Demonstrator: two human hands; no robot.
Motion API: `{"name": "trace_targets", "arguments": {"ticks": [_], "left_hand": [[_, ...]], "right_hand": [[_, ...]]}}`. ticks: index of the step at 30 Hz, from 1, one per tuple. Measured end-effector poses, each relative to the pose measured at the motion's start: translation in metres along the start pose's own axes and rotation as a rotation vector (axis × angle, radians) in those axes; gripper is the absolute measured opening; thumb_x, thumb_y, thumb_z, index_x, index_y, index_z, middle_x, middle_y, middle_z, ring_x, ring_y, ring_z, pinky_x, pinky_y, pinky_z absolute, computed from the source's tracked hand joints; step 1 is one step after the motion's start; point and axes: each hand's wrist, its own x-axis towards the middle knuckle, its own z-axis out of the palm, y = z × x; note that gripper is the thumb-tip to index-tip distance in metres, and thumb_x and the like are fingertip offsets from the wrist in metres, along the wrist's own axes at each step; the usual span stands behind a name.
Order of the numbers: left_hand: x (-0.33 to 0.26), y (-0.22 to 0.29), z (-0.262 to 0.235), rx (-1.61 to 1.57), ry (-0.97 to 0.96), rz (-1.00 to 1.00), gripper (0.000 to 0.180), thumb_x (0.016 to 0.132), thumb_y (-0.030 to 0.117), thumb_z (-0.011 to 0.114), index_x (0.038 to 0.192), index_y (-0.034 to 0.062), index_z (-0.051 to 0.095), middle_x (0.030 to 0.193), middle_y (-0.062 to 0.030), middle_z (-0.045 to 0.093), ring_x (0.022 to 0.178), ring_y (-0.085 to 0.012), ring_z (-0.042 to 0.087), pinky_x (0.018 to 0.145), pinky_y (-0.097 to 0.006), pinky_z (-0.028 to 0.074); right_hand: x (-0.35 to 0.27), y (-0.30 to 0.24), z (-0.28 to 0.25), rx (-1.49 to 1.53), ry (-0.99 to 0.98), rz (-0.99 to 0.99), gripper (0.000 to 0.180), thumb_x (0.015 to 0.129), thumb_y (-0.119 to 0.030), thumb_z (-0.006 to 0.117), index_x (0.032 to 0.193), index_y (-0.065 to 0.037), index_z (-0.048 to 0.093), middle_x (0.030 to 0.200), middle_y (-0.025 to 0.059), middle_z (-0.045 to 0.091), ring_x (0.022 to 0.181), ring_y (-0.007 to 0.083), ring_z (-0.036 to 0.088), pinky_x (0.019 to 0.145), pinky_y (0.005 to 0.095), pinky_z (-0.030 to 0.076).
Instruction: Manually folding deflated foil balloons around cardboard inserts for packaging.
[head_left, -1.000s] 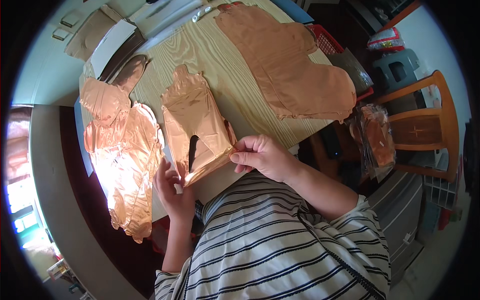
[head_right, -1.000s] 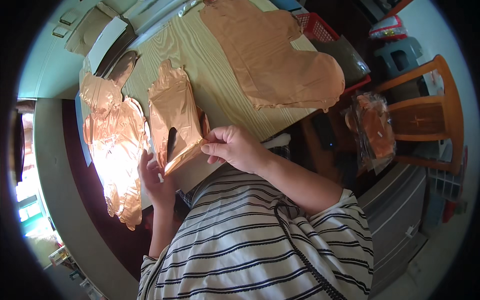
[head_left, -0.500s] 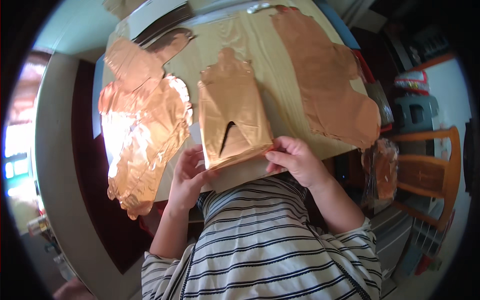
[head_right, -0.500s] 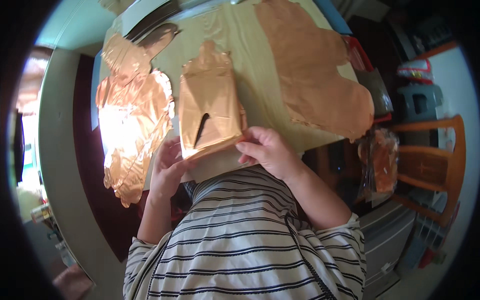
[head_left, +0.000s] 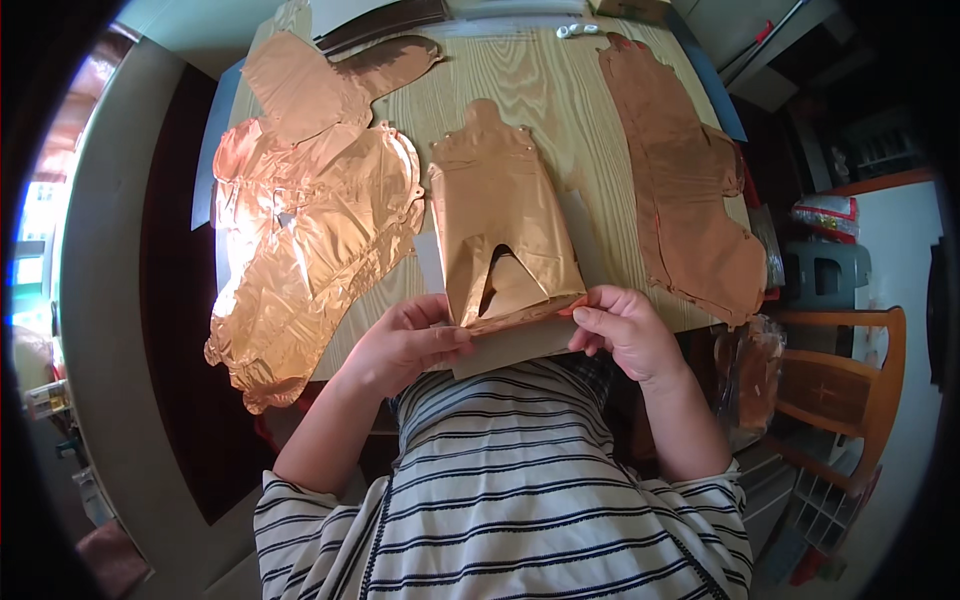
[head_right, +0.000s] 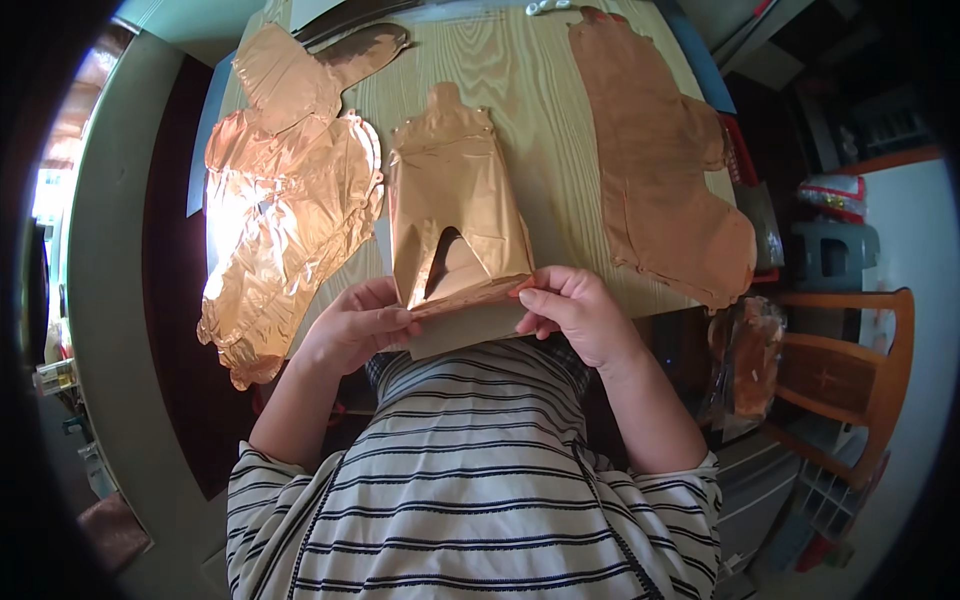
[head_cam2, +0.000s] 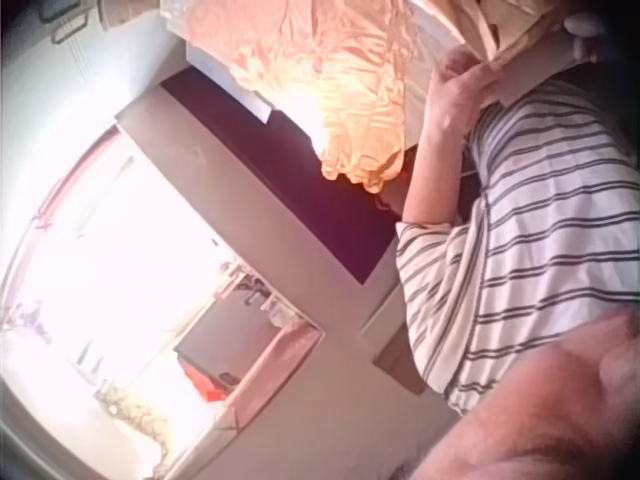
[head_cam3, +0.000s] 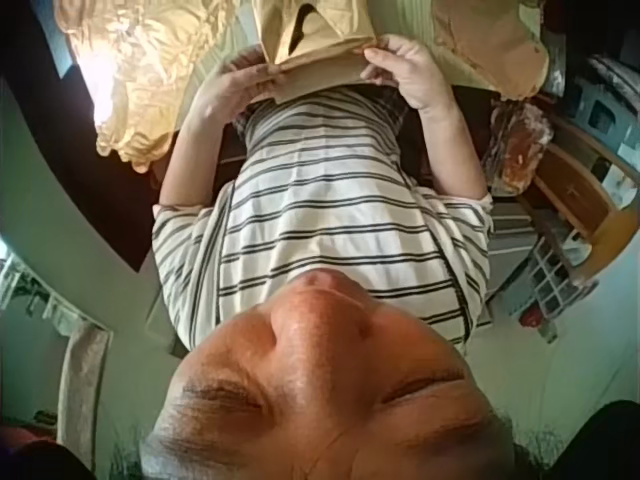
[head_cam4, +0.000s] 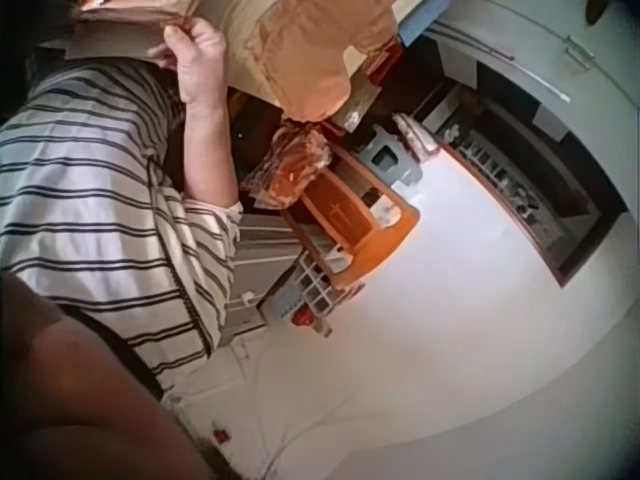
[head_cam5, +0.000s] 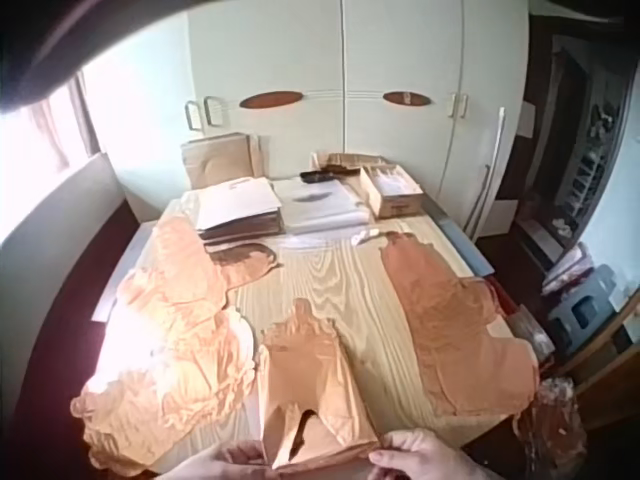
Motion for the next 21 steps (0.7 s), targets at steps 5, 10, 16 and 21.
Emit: {"name": "trace_targets", "arguments": {"ticks": [5,10,16,21], "left_hand": [[0.007,-0.008,-0.005,-0.01,-0.071,0.111,0.025,0.088,-0.003,0.074,0.111,0.0013,0.063,0.102,-0.0043,0.07,0.091,-0.0112,0.069,0.083,-0.025,0.056],[0.007,-0.008,0.001,0.208,0.032,0.08,0.033,0.084,-0.005,0.077,0.114,-0.0017,0.066,0.11,-0.0073,0.072,0.094,-0.0126,0.069,0.087,-0.027,0.055],[0.006,-0.006,0.009,0.254,0.024,0.027,0.042,0.081,-0.009,0.076,0.121,-0.0038,0.064,0.113,-0.0069,0.072,0.097,-0.0123,0.069,0.091,-0.027,0.055],[0.009,-0.009,0.008,0.274,0.044,0.076,0.045,0.081,-0.011,0.075,0.123,-0.003,0.063,0.115,-0.0072,0.072,0.101,-0.012,0.068,0.092,-0.027,0.055]], "right_hand": [[-0.002,-0.013,0.005,-0.036,0.021,-0.011,0.017,0.098,-0.021,0.069,0.101,-0.004,0.069,0.087,0.0002,0.07,0.073,0.0087,0.069,0.061,0.0204,0.051],[0.0,-0.014,-0.006,-0.128,0.013,0.016,0.02,0.097,-0.023,0.071,0.104,-0.005,0.067,0.09,0.0001,0.069,0.073,0.0087,0.068,0.062,0.0203,0.052],[-0.001,-0.012,-0.005,-0.015,0.001,0.088,0.022,0.097,-0.026,0.072,0.103,-0.005,0.068,0.089,-0.0001,0.068,0.072,0.0093,0.069,0.061,0.0206,0.053],[-0.002,-0.015,-0.006,-0.082,-0.046,0.167,0.019,0.097,-0.025,0.072,0.097,-0.006,0.067,0.084,-0.0001,0.067,0.069,0.0101,0.069,0.057,0.0205,0.052]]}}
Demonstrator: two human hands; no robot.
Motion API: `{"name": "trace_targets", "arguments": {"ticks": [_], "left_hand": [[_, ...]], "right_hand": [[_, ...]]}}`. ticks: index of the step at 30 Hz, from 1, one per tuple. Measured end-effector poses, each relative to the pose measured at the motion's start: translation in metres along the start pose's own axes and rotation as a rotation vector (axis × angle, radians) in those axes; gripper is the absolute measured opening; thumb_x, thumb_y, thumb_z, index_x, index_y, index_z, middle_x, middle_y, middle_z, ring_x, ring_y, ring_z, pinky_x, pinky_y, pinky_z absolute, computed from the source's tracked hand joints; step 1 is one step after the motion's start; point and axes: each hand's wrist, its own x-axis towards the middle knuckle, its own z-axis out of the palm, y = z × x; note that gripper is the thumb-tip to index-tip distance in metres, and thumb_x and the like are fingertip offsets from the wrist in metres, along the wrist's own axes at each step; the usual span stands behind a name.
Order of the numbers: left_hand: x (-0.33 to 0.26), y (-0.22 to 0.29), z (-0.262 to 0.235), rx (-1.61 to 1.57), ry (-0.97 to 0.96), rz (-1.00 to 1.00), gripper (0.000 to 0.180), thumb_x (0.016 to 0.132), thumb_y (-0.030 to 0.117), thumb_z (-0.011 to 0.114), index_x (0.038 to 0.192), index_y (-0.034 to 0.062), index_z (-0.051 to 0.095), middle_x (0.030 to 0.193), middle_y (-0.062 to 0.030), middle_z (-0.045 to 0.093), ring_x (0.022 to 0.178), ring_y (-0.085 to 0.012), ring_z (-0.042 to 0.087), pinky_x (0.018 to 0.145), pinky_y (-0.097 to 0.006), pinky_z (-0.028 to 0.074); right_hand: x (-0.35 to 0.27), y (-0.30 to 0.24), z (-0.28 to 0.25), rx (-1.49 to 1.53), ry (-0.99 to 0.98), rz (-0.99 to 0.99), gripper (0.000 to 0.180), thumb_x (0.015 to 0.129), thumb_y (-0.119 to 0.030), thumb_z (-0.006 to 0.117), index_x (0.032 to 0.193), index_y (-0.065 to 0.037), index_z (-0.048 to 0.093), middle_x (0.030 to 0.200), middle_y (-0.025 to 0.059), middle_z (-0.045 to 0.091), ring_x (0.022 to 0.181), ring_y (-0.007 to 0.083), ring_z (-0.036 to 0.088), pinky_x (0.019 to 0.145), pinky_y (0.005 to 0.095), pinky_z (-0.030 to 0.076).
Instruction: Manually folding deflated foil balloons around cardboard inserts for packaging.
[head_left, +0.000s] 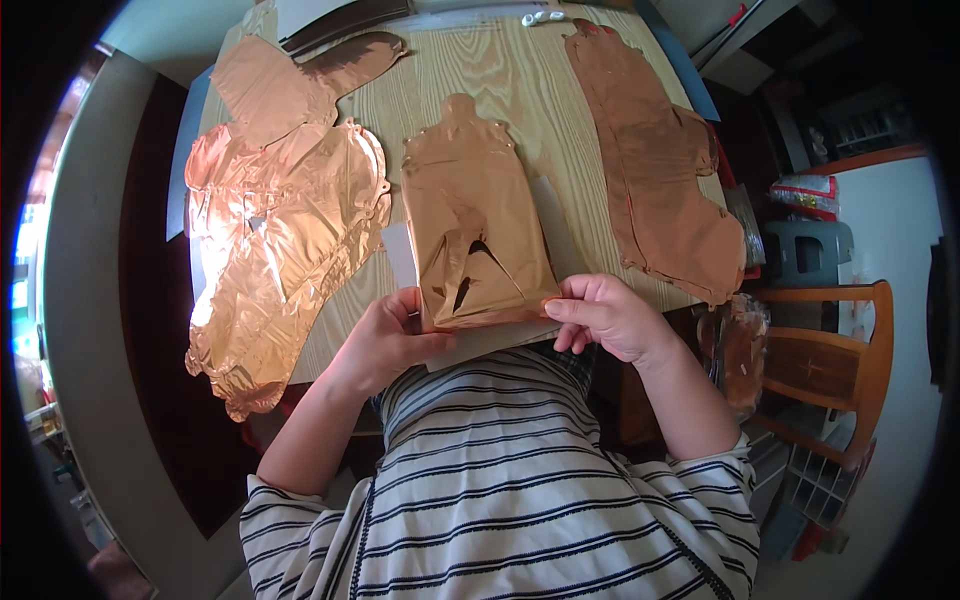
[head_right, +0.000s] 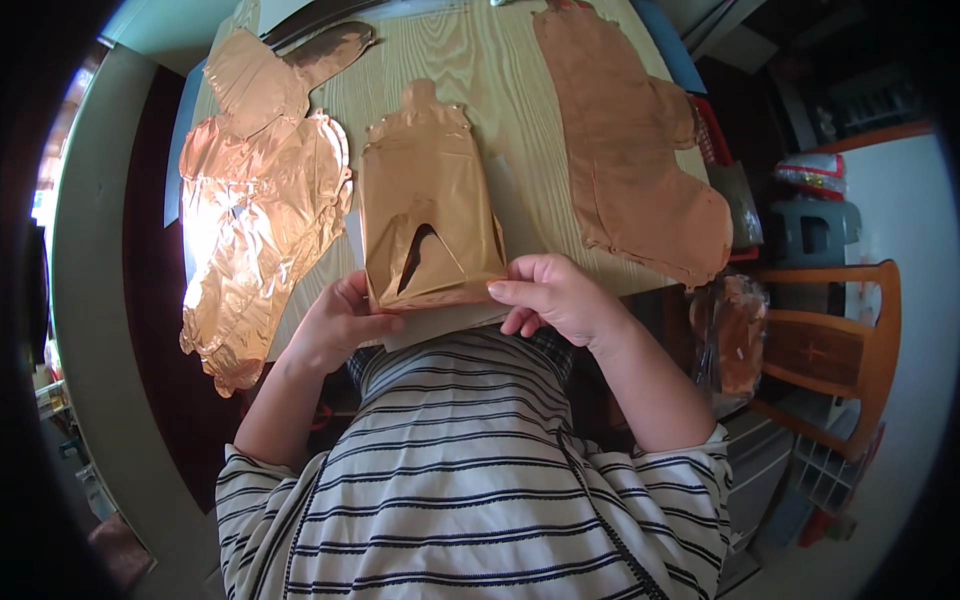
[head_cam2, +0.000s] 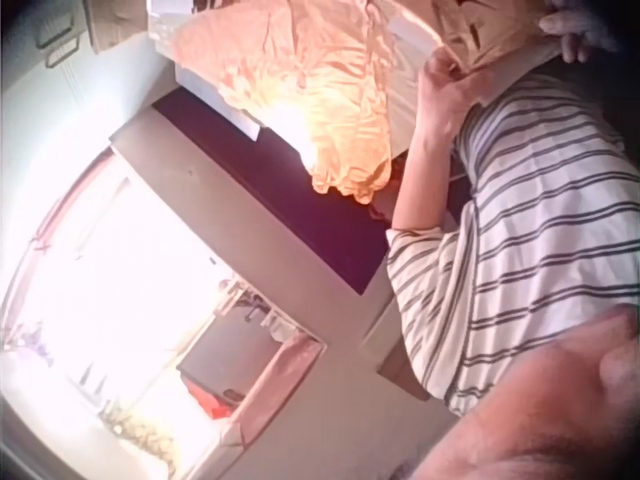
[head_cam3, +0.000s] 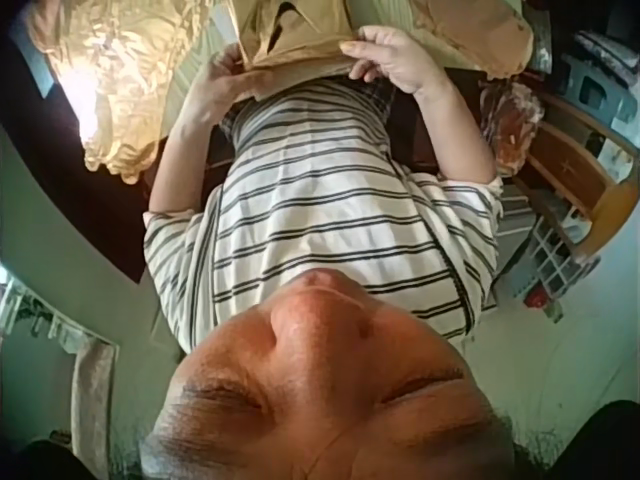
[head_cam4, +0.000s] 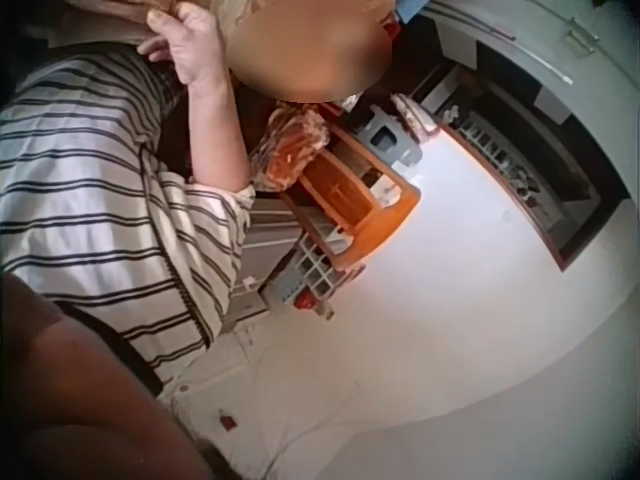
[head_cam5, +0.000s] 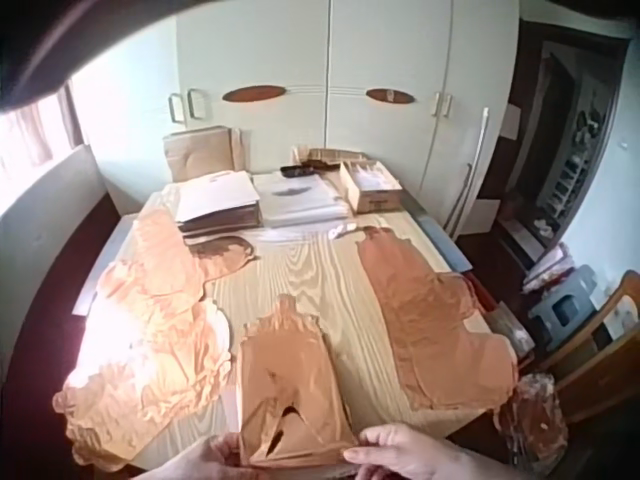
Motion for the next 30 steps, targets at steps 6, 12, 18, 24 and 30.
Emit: {"name": "trace_targets", "arguments": {"ticks": [6,12,18,24,30], "left_hand": [[-0.003,0.002,0.0,0.046,-0.014,-0.039,0.024,0.082,-0.006,0.078,0.102,0.0006,0.065,0.1,-0.0036,0.071,0.092,-0.0083,0.067,0.083,-0.023,0.054],[-0.004,-0.003,-0.004,0.132,0.02,0.06,0.015,0.088,0.0,0.078,0.094,0.0023,0.064,0.088,0.0027,0.066,0.083,-0.0045,0.064,0.076,-0.02,0.052],[-0.002,-0.014,0.004,-0.07,0.111,0.203,0.015,0.086,-0.007,0.075,0.094,0.0024,0.065,0.096,0.0002,0.068,0.09,-0.0072,0.065,0.084,-0.023,0.052],[-0.004,-0.021,0.003,0.035,0.166,0.299,0.02,0.087,-0.007,0.075,0.104,0.002,0.072,0.1,-0.0014,0.071,0.093,-0.0095,0.066,0.088,-0.026,0.053],[-0.006,-0.025,0.004,0.036,0.186,0.262,0.02,0.088,-0.004,0.074,0.108,-0.0001,0.072,0.104,-0.0059,0.073,0.097,-0.0109,0.068,0.09,-0.026,0.053]], "right_hand": [[0.004,0.003,-0.004,0.132,0.057,-0.059,0.013,0.095,-0.018,0.074,0.096,-0.007,0.066,0.083,0.0005,0.069,0.068,0.0111,0.07,0.057,0.021,0.052],[0.003,0.008,-0.004,0.148,0.063,-0.039,0.016,0.094,-0.02,0.075,0.097,-0.006,0.066,0.086,0.0013,0.069,0.071,0.0113,0.07,0.062,0.0207,0.055],[-0.001,0.003,0.001,0.12,0.133,-0.01,0.014,0.095,-0.017,0.073,0.1,-0.005,0.066,0.095,0.005,0.073,0.072,0.0122,0.071,0.062,0.0238,0.056],[0.004,0.007,-0.002,0.064,0.133,-0.106,0.02,0.095,-0.02,0.073,0.102,-0.003,0.068,0.089,0.0034,0.069,0.075,0.0128,0.07,0.066,0.0236,0.056],[0.003,0.009,-0.004,0.19,0.105,-0.093,0.018,0.098,-0.02,0.069,0.104,-0.003,0.068,0.091,0.0042,0.07,0.078,0.0136,0.072,0.067,0.0243,0.057]]}}
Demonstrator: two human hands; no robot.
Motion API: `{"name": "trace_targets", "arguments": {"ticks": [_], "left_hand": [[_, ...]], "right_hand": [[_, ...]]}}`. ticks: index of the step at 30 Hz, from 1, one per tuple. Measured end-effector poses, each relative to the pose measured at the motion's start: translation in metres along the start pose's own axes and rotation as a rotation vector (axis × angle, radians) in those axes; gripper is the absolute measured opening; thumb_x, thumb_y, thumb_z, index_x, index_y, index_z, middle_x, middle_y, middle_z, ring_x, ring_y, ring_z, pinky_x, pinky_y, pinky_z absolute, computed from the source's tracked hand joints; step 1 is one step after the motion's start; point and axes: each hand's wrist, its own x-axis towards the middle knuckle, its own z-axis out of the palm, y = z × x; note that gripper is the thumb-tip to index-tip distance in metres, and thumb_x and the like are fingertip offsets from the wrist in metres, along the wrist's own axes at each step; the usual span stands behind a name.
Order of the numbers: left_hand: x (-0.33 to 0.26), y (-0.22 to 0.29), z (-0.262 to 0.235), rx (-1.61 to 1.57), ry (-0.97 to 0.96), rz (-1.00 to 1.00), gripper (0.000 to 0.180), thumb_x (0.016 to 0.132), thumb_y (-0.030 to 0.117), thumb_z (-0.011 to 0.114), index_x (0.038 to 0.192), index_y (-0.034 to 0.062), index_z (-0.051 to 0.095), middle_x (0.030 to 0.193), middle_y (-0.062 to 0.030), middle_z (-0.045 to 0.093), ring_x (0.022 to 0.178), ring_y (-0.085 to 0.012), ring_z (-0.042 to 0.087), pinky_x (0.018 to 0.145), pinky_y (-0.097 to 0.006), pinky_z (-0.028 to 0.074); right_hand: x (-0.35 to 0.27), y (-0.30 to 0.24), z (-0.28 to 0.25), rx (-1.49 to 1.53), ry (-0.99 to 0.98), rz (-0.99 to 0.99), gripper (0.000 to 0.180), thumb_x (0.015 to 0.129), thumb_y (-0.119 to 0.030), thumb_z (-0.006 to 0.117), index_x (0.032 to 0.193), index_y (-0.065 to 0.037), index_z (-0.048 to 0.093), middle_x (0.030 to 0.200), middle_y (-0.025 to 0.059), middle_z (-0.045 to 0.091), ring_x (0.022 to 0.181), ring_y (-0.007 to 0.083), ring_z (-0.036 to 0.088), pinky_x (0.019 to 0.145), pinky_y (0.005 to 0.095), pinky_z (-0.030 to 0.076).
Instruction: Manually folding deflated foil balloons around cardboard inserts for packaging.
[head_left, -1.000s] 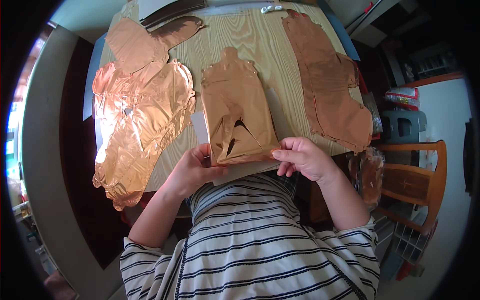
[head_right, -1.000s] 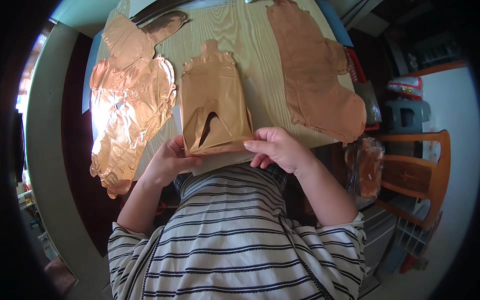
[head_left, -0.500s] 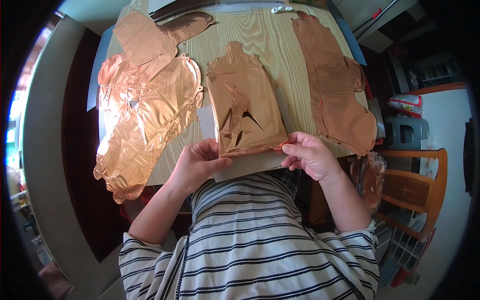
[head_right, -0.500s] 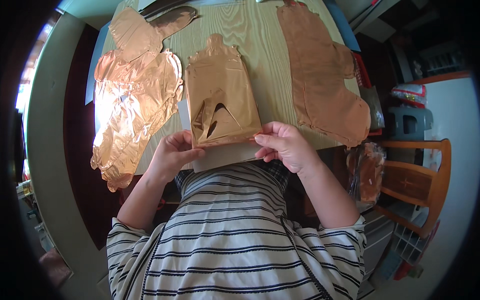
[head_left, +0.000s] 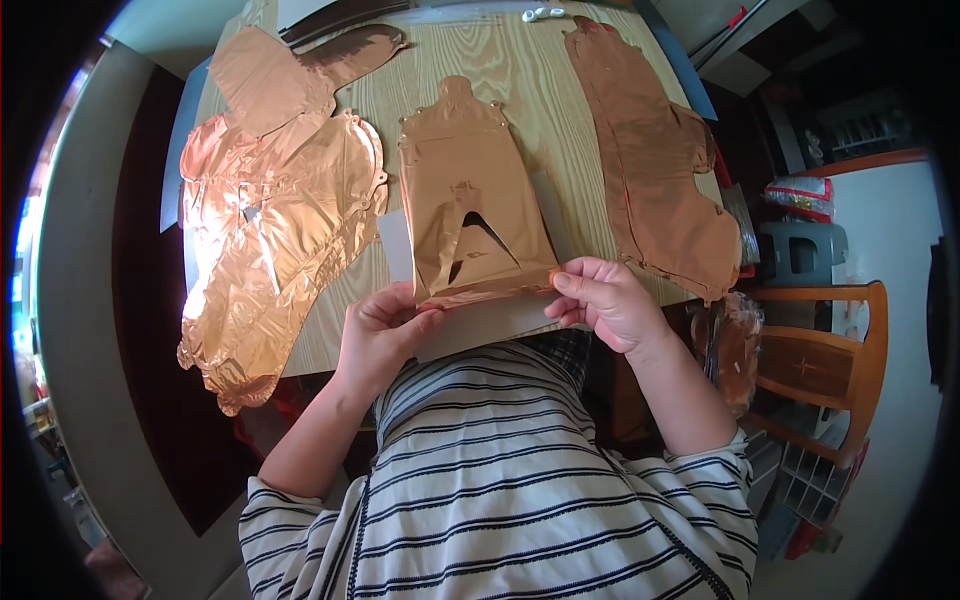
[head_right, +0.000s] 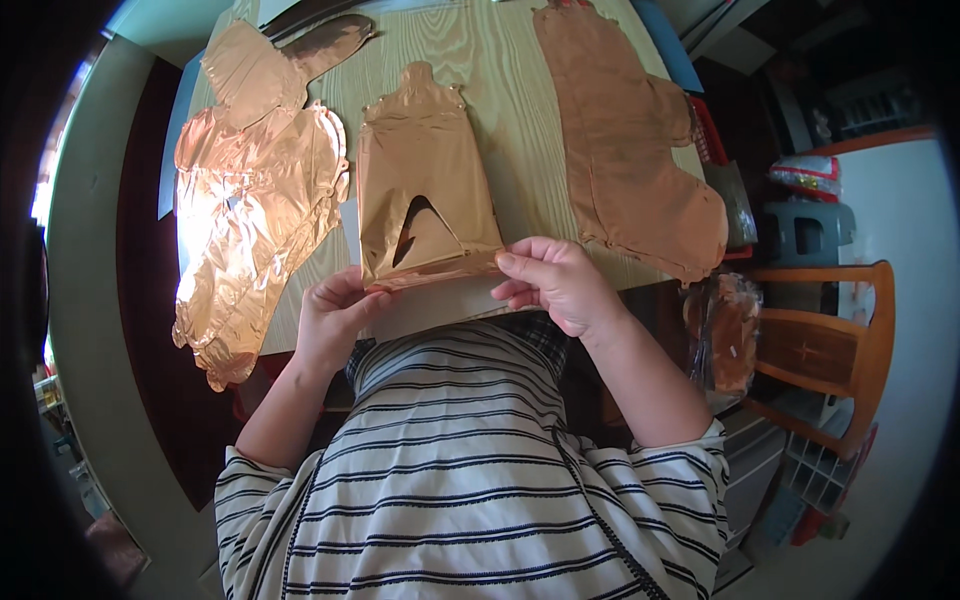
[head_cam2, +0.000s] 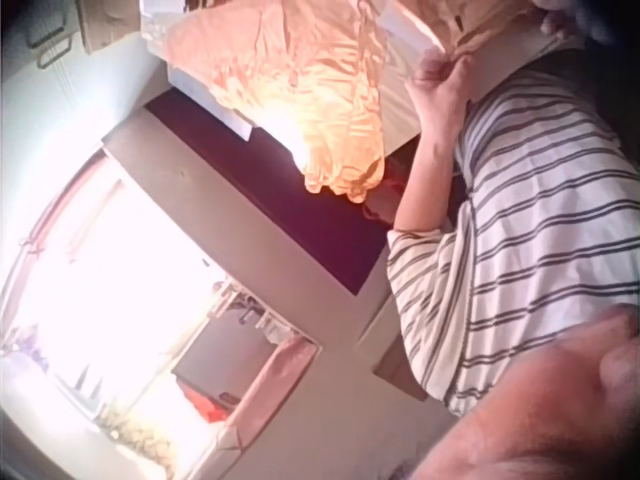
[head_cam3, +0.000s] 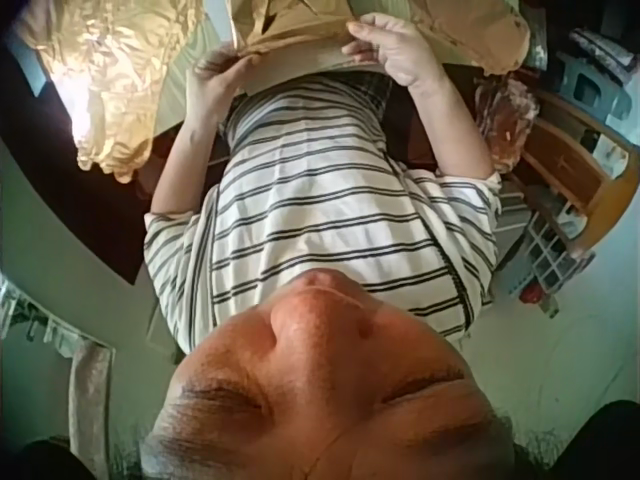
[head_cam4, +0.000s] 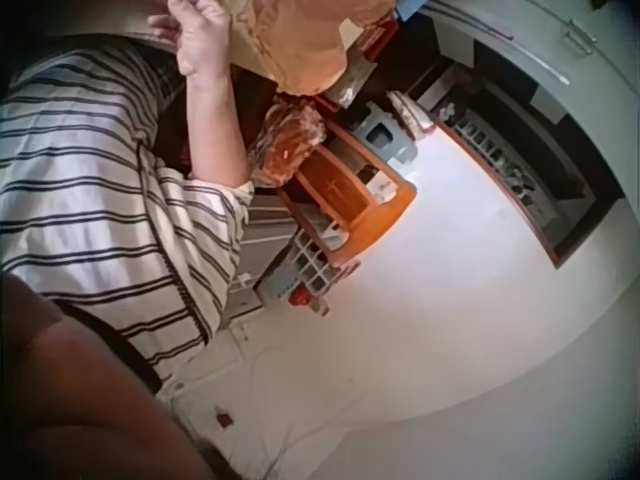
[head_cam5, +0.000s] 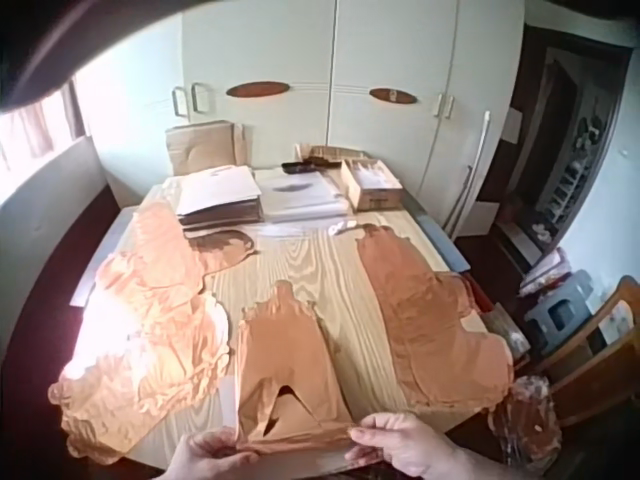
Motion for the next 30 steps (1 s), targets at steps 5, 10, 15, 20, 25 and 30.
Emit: {"name": "trace_targets", "arguments": {"ticks": [5,10,15,20,25,30], "left_hand": [[0.0,-0.007,0.003,-0.122,-0.045,0.014,0.024,0.089,-0.004,0.072,0.113,-0.0008,0.071,0.107,-0.0073,0.074,0.1,-0.0119,0.068,0.093,-0.026,0.053],[0.0,-0.008,0.005,-0.118,-0.038,0.045,0.025,0.09,-0.003,0.071,0.115,-0.0004,0.071,0.107,-0.0061,0.074,0.1,-0.0117,0.068,0.093,-0.027,0.053],[-0.002,-0.015,0.006,-0.054,-0.029,0.029,0.026,0.094,-0.004,0.068,0.12,-0.0036,0.067,0.113,-0.0056,0.072,0.104,-0.0103,0.067,0.095,-0.025,0.053],[-0.001,-0.015,0.004,-0.055,0.007,-0.01,0.025,0.093,-0.004,0.069,0.118,-0.0035,0.068,0.11,-0.0062,0.073,0.101,-0.0103,0.068,0.093,-0.025,0.054],[-0.002,-0.015,0.01,-0.122,0.072,0.0,0.02,0.088,0.001,0.074,0.108,-0.0007,0.071,0.101,-0.0068,0.074,0.089,-0.0119,0.069,0.083,-0.024,0.054],[-0.001,-0.024,-0.003,-0.213,0.057,-0.011,0.024,0.088,-0.006,0.071,0.112,-0.0035,0.07,0.105,-0.0113,0.074,0.096,-0.0177,0.072,0.089,-0.028,0.056]], "right_hand": [[-0.006,-0.008,0.004,-0.011,0.003,0.006,0.024,0.097,-0.025,0.071,0.108,-0.004,0.067,0.092,0.0031,0.069,0.078,0.0128,0.071,0.067,0.0236,0.057],[-0.002,-0.006,0.0,-0.112,0.005,-0.002,0.023,0.095,-0.025,0.074,0.104,-0.006,0.064,0.092,0.0023,0.067,0.077,0.0119,0.07,0.066,0.0231,0.057],[-0.002,-0.009,0.0,-0.1,-0.024,-0.012,0.022,0.095,-0.023,0.074,0.101,-0.004,0.065,0.09,0.003,0.067,0.077,0.0122,0.07,0.066,0.0239,0.058],[-0.001,-0.003,0.0,-0.22,0.014,-0.035,0.02,0.097,-0.021,0.071,0.1,-0.001,0.066,0.09,0.0051,0.067,0.077,0.0142,0.07,0.067,0.0259,0.059],[0.001,0.001,0.002,-0.072,0.068,-0.041,0.022,0.102,-0.02,0.063,0.112,-0.001,0.061,0.098,0.0084,0.067,0.079,0.0188,0.072,0.07,0.0295,0.06],[0.008,-0.006,0.001,-0.008,0.092,-0.001,0.029,0.106,-0.019,0.053,0.126,0.002,0.053,0.107,0.0126,0.066,0.083,0.024,0.073,0.07,0.0336,0.061]]}}
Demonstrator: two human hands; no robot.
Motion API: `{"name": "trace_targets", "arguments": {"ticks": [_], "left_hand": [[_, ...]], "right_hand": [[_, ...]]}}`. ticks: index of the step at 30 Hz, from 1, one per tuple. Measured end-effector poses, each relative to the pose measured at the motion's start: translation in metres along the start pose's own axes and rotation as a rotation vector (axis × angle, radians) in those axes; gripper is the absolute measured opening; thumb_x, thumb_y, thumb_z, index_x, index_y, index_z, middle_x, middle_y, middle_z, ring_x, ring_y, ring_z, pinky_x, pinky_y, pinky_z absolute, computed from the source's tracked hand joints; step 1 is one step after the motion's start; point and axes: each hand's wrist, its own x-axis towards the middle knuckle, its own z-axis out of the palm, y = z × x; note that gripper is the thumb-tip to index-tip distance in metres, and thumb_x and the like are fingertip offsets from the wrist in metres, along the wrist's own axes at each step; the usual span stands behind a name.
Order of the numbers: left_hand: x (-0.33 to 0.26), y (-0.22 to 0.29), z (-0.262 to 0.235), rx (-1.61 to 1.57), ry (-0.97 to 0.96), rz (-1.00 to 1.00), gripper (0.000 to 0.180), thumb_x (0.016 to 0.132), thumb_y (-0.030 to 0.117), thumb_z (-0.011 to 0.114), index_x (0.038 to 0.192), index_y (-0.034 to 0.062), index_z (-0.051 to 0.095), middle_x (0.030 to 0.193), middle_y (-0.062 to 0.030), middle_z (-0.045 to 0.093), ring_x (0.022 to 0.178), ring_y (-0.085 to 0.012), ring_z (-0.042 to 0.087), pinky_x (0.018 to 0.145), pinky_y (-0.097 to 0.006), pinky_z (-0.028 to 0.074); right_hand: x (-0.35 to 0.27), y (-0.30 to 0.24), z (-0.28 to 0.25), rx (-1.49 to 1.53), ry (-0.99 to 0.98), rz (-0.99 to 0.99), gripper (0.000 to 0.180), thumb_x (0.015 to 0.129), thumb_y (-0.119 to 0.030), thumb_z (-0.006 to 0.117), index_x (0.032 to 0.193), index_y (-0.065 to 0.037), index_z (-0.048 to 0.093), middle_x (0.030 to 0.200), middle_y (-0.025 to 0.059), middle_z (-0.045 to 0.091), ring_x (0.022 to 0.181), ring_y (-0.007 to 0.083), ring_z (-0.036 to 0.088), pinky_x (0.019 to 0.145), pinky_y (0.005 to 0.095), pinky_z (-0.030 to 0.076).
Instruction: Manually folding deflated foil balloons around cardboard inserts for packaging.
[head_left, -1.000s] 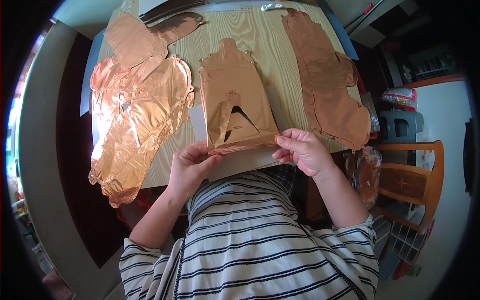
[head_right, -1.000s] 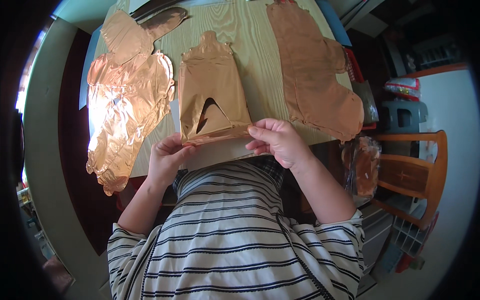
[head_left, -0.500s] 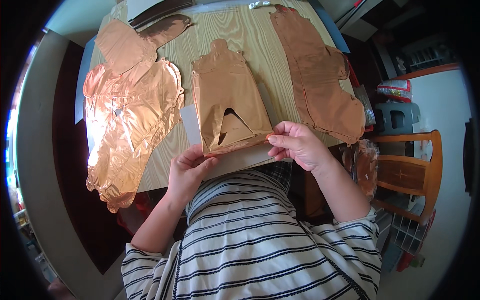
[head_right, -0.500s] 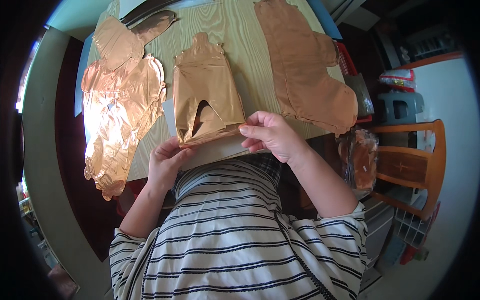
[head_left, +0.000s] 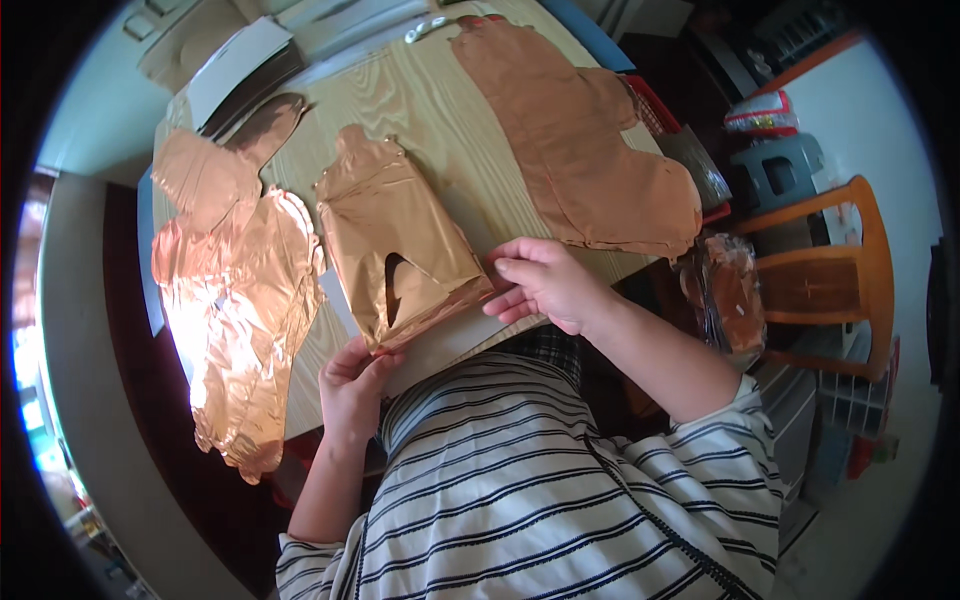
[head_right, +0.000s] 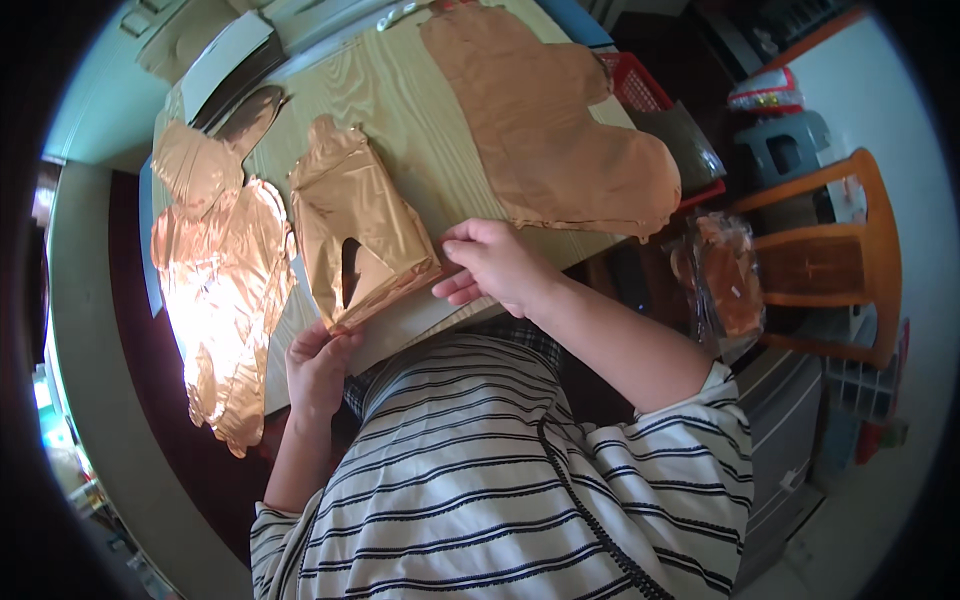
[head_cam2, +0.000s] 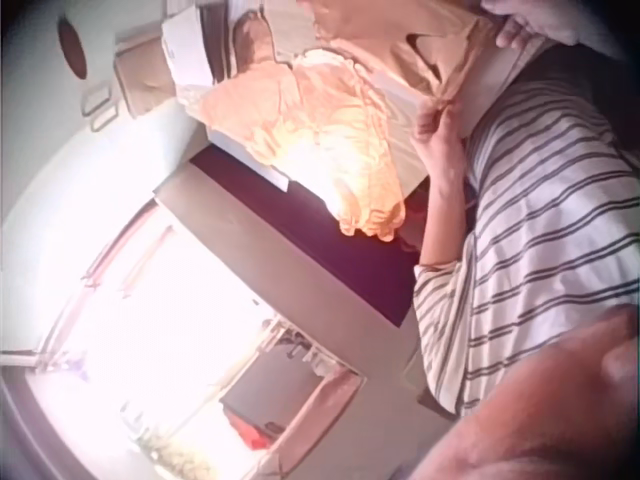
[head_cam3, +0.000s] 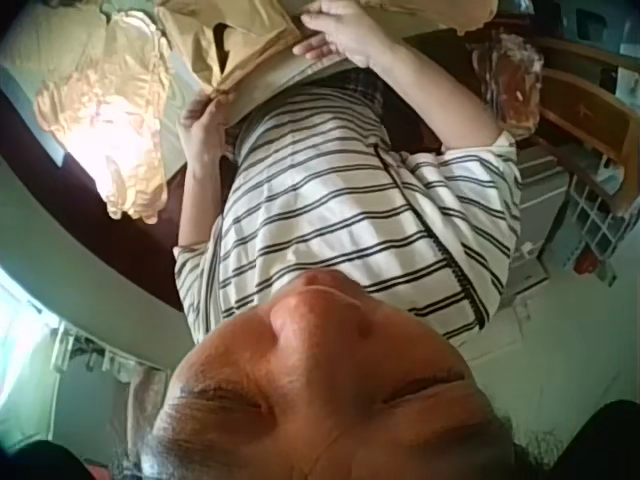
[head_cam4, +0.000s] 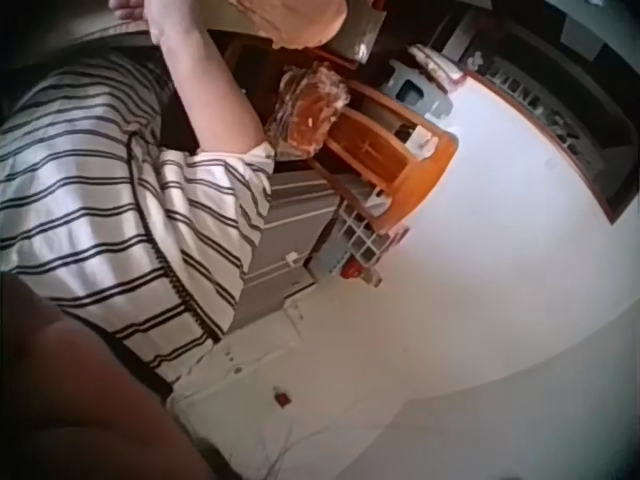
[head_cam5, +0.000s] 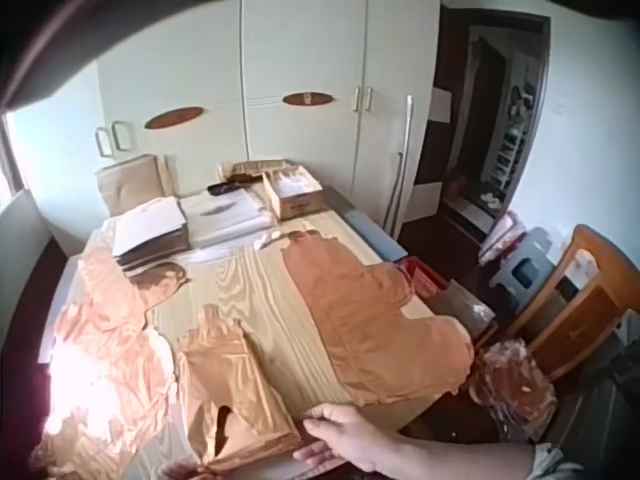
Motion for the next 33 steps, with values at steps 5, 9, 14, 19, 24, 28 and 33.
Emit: {"name": "trace_targets", "arguments": {"ticks": [5,9,14,19,24,28,33], "left_hand": [[0.0,0.003,0.002,-0.035,-0.044,0.009,0.024,0.087,-0.006,0.071,0.111,-0.004,0.07,0.105,-0.012,0.073,0.094,-0.0173,0.071,0.088,-0.027,0.056],[0.0,0.004,0.007,-0.028,-0.041,0.01,0.023,0.087,-0.004,0.071,0.11,-0.004,0.069,0.106,-0.0121,0.073,0.094,-0.017,0.07,0.088,-0.027,0.055],[-0.001,0.006,0.009,0.021,-0.064,0.017,0.02,0.089,0.0,0.07,0.108,-0.0035,0.07,0.104,-0.0104,0.072,0.096,-0.0165,0.069,0.09,-0.029,0.054],[-0.002,0.008,0.008,0.079,-0.076,0.022,0.017,0.091,0.002,0.07,0.107,-0.0021,0.071,0.106,-0.0099,0.072,0.098,-0.0161,0.069,0.093,-0.029,0.054],[0.0,0.01,0.007,0.059,-0.097,-0.015,0.014,0.094,0.003,0.069,0.107,-0.0019,0.071,0.107,-0.0088,0.072,0.098,-0.0159,0.069,0.094,-0.029,0.054],[0.0,0.006,0.006,0.085,-0.066,-0.007,0.019,0.094,0.001,0.064,0.111,-0.0064,0.069,0.108,-0.0122,0.073,0.097,-0.0166,0.07,0.092,-0.029,0.055],[0.0,0.007,0.007,0.166,-0.064,0.002,0.016,0.094,0.0,0.064,0.109,-0.0041,0.07,0.106,-0.0105,0.074,0.098,-0.0149,0.07,0.092,-0.028,0.055]], "right_hand": [[0.007,-0.02,-0.002,-0.135,-0.059,0.213,0.029,0.104,-0.018,0.053,0.119,0.006,0.058,0.103,0.0168,0.069,0.076,0.0223,0.073,0.062,0.0317,0.06],[0.015,-0.026,-0.001,-0.228,-0.077,0.204,0.024,0.1,-0.011,0.052,0.112,0.008,0.06,0.1,0.0188,0.069,0.071,0.0224,0.073,0.054,0.0292,0.058],[0.022,-0.029,0.005,-0.286,-0.026,0.167,0.021,0.094,-0.004,0.054,0.107,0.011,0.059,0.101,0.0198,0.068,0.07,0.0225,0.074,0.045,0.0269,0.055],[0.02,-0.035,0.004,-0.388,-0.04,0.149,0.019,0.093,-0.003,0.056,0.108,0.008,0.062,0.095,0.0145,0.07,0.072,0.0182,0.073,0.051,0.0246,0.055],[0.02,-0.036,0.007,-0.483,-0.016,0.079,0.019,0.091,-0.002,0.058,0.107,0.008,0.065,0.094,0.0146,0.071,0.069,0.0172,0.072,0.051,0.0254,0.054],[0.023,-0.032,0.002,-0.484,-0.033,0.072,0.022,0.096,-0.006,0.058,0.112,0.007,0.065,0.097,0.0113,0.072,0.07,0.0137,0.071,0.052,0.0207,0.052],[0.024,-0.03,-0.002,-0.366,-0.01,0.053,0.024,0.1,-0.016,0.063,0.111,0.004,0.066,0.096,0.0098,0.071,0.07,0.0127,0.07,0.053,0.02,0.052]]}}
